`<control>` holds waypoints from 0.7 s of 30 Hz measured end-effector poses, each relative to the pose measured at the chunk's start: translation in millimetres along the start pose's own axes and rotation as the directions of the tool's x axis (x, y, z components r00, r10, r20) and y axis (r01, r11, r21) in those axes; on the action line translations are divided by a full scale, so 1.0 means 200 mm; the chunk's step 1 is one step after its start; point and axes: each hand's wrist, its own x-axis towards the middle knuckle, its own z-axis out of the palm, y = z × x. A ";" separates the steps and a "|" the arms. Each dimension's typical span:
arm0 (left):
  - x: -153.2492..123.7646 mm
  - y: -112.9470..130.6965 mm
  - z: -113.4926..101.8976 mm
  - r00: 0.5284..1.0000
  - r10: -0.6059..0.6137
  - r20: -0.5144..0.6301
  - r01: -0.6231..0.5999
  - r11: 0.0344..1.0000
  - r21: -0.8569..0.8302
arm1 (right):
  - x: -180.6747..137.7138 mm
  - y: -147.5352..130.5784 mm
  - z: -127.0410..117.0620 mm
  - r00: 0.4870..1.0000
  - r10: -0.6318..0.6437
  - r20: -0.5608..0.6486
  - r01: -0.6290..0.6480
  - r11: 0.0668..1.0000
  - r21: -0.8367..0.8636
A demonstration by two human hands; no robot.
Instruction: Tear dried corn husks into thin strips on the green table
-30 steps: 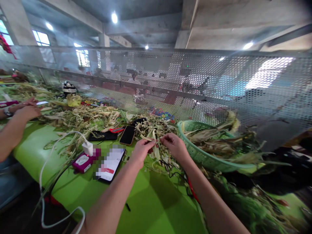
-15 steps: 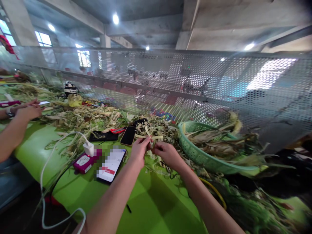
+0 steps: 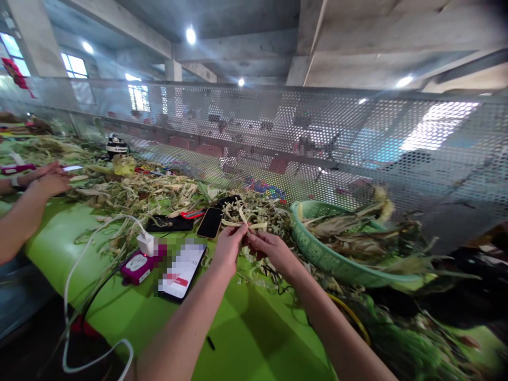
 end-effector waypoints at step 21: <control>-0.06 0.00 0.01 0.909 0.310 0.280 -0.399 0.443 0.803 | -0.07 -0.19 -0.01 0.920 -0.339 -0.198 0.177 0.809 -0.561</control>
